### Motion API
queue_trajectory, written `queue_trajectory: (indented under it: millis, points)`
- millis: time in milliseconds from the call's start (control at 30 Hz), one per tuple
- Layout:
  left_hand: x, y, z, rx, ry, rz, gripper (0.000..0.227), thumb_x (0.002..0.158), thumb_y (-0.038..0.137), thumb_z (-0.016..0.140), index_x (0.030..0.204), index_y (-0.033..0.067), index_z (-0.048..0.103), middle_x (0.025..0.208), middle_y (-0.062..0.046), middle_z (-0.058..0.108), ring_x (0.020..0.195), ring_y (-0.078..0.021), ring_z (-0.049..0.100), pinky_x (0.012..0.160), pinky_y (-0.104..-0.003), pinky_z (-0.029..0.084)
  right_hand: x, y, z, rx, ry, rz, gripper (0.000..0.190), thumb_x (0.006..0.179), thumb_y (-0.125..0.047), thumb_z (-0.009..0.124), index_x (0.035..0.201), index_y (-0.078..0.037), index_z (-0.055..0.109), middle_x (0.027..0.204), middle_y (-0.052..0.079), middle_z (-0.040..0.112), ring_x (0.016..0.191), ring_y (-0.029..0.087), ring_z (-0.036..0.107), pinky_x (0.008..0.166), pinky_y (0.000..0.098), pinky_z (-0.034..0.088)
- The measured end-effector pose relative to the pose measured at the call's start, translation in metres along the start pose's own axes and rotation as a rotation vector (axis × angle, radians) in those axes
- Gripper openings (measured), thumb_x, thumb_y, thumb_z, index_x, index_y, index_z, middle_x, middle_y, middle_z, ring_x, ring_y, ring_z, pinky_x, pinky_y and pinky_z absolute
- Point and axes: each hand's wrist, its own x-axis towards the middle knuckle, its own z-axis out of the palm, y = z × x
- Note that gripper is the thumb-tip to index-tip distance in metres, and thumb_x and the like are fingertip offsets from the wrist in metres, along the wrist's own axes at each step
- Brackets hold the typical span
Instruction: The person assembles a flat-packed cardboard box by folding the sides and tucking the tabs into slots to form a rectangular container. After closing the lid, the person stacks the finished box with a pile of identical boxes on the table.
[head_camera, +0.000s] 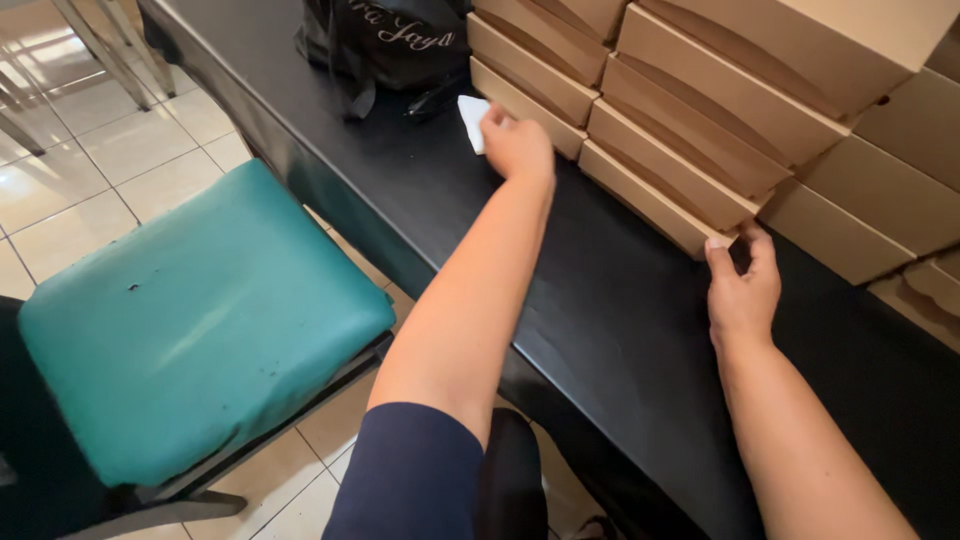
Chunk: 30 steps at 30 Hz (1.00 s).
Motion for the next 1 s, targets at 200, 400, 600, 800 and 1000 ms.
queue_trajectory:
  millis: [200,400,600,800,1000]
  points:
    - [-0.018,-0.017,-0.003,0.050,-0.197,0.263,0.030,0.085,-0.004,0.056,0.112,0.0044,0.066,0.110,-0.012,0.073,0.105,-0.0264,0.071,0.093,-0.035,0.055,-0.002,-0.012,-0.002,0.002,0.069,0.050,0.038,0.097,-0.019,0.077,0.127,0.000,0.064,0.126,0.012,0.068,0.116,0.017,0.063,0.102,0.0311,0.051]
    - [-0.053,-0.002,-0.015,0.154,-0.423,0.341,0.023,0.091,-0.003,0.056,0.106,0.0078,0.070,0.107,-0.012,0.069,0.099,-0.0259,0.071,0.090,-0.035,0.056,0.005,0.003,-0.008,0.105,0.058,0.011,0.026,0.097,-0.013,0.073,0.120,-0.003,0.070,0.136,0.006,0.064,0.127,0.017,0.058,0.105,0.0318,0.046]
    - [-0.059,0.011,-0.022,0.186,-0.457,0.344,0.032,0.083,-0.009,0.053,0.107,0.0073,0.066,0.108,-0.012,0.068,0.099,-0.0250,0.071,0.089,-0.034,0.056,0.030,0.005,-0.029,0.523,-0.014,0.502,0.023,0.095,-0.014,0.066,0.117,-0.011,0.070,0.126,0.002,0.065,0.124,0.018,0.053,0.114,0.0420,0.032]
    - [-0.054,-0.004,-0.013,0.125,-0.484,0.283,0.035,0.084,-0.010,0.050,0.109,0.0052,0.067,0.104,-0.012,0.074,0.097,-0.0220,0.074,0.089,-0.032,0.058,0.040,-0.011,-0.043,0.664,-0.125,0.726,0.025,0.091,-0.020,0.064,0.116,-0.014,0.067,0.128,0.001,0.063,0.132,0.021,0.050,0.115,0.0522,0.027]
    - [-0.039,-0.011,-0.009,-0.079,-0.356,0.181,0.041,0.079,-0.013,0.046,0.112,0.0018,0.065,0.107,-0.013,0.072,0.099,-0.0230,0.072,0.091,-0.033,0.058,0.051,-0.007,-0.059,0.522,-0.237,0.787,0.027,0.091,-0.027,0.065,0.113,-0.011,0.067,0.127,0.002,0.066,0.129,0.021,0.053,0.113,0.0453,0.032]
